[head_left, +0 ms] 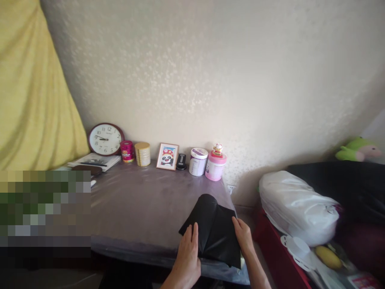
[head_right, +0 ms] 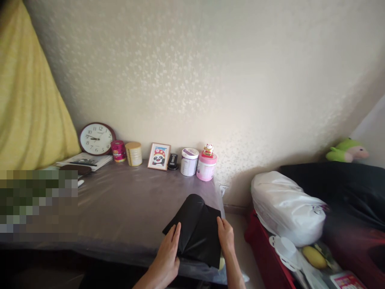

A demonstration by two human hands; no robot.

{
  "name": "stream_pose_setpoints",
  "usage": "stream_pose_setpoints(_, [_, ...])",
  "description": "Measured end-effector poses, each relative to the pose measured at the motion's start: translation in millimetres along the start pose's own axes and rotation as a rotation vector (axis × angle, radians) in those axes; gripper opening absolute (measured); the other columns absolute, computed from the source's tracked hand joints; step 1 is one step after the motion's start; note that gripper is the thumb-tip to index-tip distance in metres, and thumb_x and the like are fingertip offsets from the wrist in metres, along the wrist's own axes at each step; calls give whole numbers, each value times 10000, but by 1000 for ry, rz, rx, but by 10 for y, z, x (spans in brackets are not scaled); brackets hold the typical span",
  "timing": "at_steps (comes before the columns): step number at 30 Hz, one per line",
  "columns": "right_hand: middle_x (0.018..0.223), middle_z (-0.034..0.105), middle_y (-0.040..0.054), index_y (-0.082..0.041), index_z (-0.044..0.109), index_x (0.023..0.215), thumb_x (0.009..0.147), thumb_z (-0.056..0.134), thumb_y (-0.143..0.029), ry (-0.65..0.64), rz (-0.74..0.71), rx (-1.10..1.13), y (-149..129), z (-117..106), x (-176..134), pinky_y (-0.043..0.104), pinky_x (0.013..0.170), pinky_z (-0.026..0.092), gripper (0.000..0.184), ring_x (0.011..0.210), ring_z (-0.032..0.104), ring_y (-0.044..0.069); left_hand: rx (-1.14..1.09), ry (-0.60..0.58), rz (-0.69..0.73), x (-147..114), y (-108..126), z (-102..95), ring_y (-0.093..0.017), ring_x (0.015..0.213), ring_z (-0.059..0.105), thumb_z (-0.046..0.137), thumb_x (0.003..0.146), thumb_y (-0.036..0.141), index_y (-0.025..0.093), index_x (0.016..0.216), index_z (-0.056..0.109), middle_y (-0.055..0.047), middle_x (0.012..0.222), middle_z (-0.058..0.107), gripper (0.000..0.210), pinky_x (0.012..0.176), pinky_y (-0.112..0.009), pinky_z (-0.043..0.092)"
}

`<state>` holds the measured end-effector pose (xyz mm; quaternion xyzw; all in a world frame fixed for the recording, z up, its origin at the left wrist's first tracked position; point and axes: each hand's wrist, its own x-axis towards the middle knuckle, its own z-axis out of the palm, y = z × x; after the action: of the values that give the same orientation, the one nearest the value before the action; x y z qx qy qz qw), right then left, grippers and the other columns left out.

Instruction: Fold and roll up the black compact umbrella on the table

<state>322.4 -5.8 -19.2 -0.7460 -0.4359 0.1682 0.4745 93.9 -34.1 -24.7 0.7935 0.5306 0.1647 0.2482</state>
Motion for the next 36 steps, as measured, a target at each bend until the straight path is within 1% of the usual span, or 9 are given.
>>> stream_pose_setpoints(5, [548,595,23,-176,587,572,669,468,-583,-28,15,66,-161,31,31,269,531,417,435,585,558,191,25,-18,-11,-4,13,1,-234,1346,226,440,570,-47,109,1410,50,-161,1476,194,939,1089,-330,227])
stream_pose_setpoints(9, [497,548,2,-182,570,534,673,470,-599,-28,-84,81,-381,115,138,268,528,402,451,561,537,182,24,-19,-13,-12,51,-46,-245,1355,194,434,557,-47,103,1408,63,-160,1480,173,940,1092,-348,224])
stream_pose_setpoints(13, [547,592,16,-189,586,552,704,466,-565,-43,-144,63,-605,287,204,279,556,423,423,607,568,203,33,-70,-28,-31,101,-115,-253,1365,152,429,548,-46,84,1405,59,-166,1484,145,942,1097,-366,218])
stream_pose_setpoints(16, [594,627,28,-190,614,607,719,455,-540,-56,-125,71,-722,467,228,286,572,450,400,650,596,218,53,-74,-29,-19,101,-98,-254,1366,149,444,527,-38,68,1402,53,-176,1482,138,965,1103,-372,213])
stream_pose_setpoints(22, [704,682,77,-170,652,731,714,479,-484,-97,-36,118,-730,815,286,315,599,506,359,746,648,251,100,-27,-14,28,9,48,-274,1367,135,483,496,4,64,1397,143,-165,1484,138,966,1119,-397,194])
stream_pose_setpoints(26, [748,695,86,-163,623,863,740,480,-446,-169,33,156,-696,956,283,304,463,509,340,627,661,226,61,-37,-21,34,-23,35,-269,1356,189,492,513,21,71,1376,249,-159,1475,188,897,1113,-383,217])
stream_pose_setpoints(31, [664,684,50,-179,556,958,794,457,-399,-260,68,195,-718,1029,234,277,401,491,292,441,622,171,90,-95,2,-20,-64,-88,-258,1353,199,479,589,46,8,1380,185,-178,1469,183,844,1112,-369,223])
stream_pose_setpoints(34, [607,657,23,-169,520,960,806,447,-398,-298,49,195,-742,1029,192,250,410,478,285,452,627,159,74,-132,24,-102,-144,-145,-259,1344,229,487,658,124,12,1383,179,-172,1462,216,796,1098,-366,254])
stream_pose_setpoints(36, [607,652,6,-174,512,937,806,447,-403,-329,27,194,-756,1017,162,228,425,468,272,492,639,150,71,-114,25,-153,-188,-156,-269,1326,276,480,705,180,17,1373,228,-181,1443,272,732,1086,-367,278])
